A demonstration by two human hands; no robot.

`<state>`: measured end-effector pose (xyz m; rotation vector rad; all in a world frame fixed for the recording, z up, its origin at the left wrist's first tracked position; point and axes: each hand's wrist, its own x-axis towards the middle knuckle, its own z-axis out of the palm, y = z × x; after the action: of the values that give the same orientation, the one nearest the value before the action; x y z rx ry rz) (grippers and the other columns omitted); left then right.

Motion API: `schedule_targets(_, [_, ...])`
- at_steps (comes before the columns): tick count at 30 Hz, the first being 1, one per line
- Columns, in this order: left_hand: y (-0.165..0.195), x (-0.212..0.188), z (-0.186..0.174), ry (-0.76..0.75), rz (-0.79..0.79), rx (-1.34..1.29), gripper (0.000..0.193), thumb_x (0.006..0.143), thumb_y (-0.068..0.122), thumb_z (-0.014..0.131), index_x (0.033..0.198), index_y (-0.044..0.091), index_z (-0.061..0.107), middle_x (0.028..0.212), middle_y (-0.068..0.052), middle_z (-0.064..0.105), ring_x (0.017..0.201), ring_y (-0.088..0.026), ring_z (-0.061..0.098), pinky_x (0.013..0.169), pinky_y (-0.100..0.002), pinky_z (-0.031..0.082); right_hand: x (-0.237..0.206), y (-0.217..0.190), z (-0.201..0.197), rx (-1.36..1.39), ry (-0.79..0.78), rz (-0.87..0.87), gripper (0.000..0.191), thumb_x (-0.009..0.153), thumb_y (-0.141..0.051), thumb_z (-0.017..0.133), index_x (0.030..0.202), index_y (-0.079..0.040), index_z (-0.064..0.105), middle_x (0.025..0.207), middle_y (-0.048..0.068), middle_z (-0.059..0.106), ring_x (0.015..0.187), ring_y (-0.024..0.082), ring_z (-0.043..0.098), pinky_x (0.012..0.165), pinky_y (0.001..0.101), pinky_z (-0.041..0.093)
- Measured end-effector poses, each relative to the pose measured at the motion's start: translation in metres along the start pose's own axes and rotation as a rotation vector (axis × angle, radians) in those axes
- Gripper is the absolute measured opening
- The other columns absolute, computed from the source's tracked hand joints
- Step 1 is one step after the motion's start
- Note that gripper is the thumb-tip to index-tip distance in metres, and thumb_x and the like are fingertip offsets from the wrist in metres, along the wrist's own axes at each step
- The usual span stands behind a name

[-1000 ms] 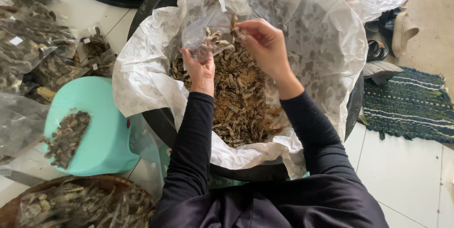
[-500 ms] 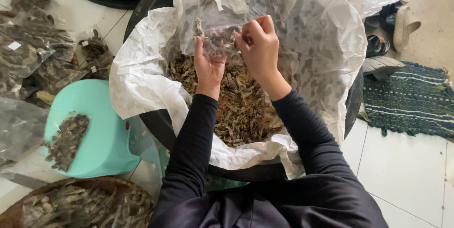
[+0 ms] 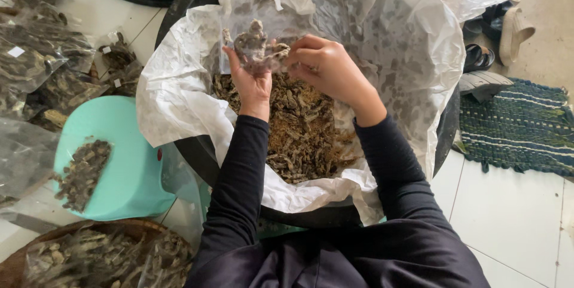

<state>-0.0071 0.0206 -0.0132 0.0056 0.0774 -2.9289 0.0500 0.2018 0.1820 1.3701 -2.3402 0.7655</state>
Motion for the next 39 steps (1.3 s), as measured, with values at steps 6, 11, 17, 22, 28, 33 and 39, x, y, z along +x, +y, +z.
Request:
schedule_targets(6, [0.002, -0.003, 0.010, 0.024, 0.059, -0.052, 0.069, 0.093, 0.051, 0.066, 0.144, 0.008, 0.048, 0.130, -0.018, 0.065, 0.120, -0.035, 0.066, 0.105, -0.062, 0.053, -0.005, 0.003, 0.009, -0.209, 0.277, -0.053, 0.014, 0.097, -0.014, 0.084, 0.109, -0.012, 0.078, 0.105, 0.003, 0.070, 0.089, 0.015, 0.070, 0.075, 0.0295, 0.059])
schedule_targets(11, [-0.005, -0.007, 0.012, -0.218, -0.076, -0.065, 0.057, 0.105, 0.044, 0.064, 0.152, 0.016, 0.049, 0.142, -0.012, 0.064, 0.128, -0.030, 0.065, 0.113, -0.057, 0.053, -0.005, 0.000, 0.033, -0.608, 0.465, -0.226, 0.023, 0.093, -0.012, 0.082, 0.116, -0.009, 0.078, 0.095, 0.001, 0.067, 0.085, 0.015, 0.071, 0.067, 0.0303, 0.056])
schedule_targets(17, [-0.015, -0.015, 0.016, -0.236, -0.123, -0.101, 0.062, 0.104, 0.055, 0.057, 0.153, 0.019, 0.048, 0.141, -0.009, 0.063, 0.126, -0.027, 0.067, 0.112, -0.057, 0.055, -0.009, 0.007, 0.053, -0.335, 0.589, -0.156, 0.014, 0.093, -0.006, 0.082, 0.105, -0.003, 0.073, 0.102, 0.008, 0.073, 0.083, 0.020, 0.073, 0.068, 0.0325, 0.059])
schedule_targets(22, [-0.007, -0.015, 0.023, -0.296, -0.023, 0.014, 0.075, 0.097, 0.066, 0.057, 0.152, 0.016, 0.046, 0.134, -0.017, 0.063, 0.118, -0.031, 0.070, 0.101, -0.053, 0.059, -0.011, 0.010, 0.050, -0.344, 0.566, -0.551, 0.013, 0.091, -0.003, 0.080, 0.100, 0.002, 0.073, 0.103, 0.015, 0.073, 0.094, 0.027, 0.077, 0.082, 0.0361, 0.068])
schedule_targets(28, [0.001, -0.011, 0.021, -0.341, -0.033, -0.033, 0.065, 0.101, 0.061, 0.060, 0.146, 0.014, 0.052, 0.132, -0.017, 0.064, 0.118, -0.032, 0.068, 0.102, -0.054, 0.058, -0.014, 0.001, 0.050, -0.405, 0.581, -0.614, 0.010, 0.087, 0.002, 0.079, 0.095, 0.004, 0.073, 0.100, 0.019, 0.074, 0.092, 0.029, 0.077, 0.082, 0.0385, 0.068])
schedule_targets(33, [-0.007, -0.013, 0.022, -0.348, -0.149, -0.160, 0.052, 0.103, 0.053, 0.063, 0.144, 0.020, 0.054, 0.140, -0.012, 0.062, 0.129, -0.030, 0.065, 0.113, -0.061, 0.055, -0.011, -0.002, 0.055, -0.303, 0.638, -0.286, 0.013, 0.087, -0.001, 0.085, 0.095, 0.001, 0.074, 0.099, 0.015, 0.074, 0.083, 0.023, 0.076, 0.071, 0.0327, 0.064])
schedule_targets(39, [0.011, -0.012, 0.036, -0.264, 0.041, -0.067, 0.060, 0.096, 0.049, 0.062, 0.145, 0.013, 0.056, 0.140, -0.017, 0.065, 0.129, -0.030, 0.064, 0.109, -0.060, 0.054, -0.008, -0.006, 0.048, 0.033, 0.582, -0.130, 0.020, 0.089, -0.002, 0.087, 0.096, -0.002, 0.069, 0.101, 0.012, 0.073, 0.082, 0.021, 0.075, 0.069, 0.0320, 0.061])
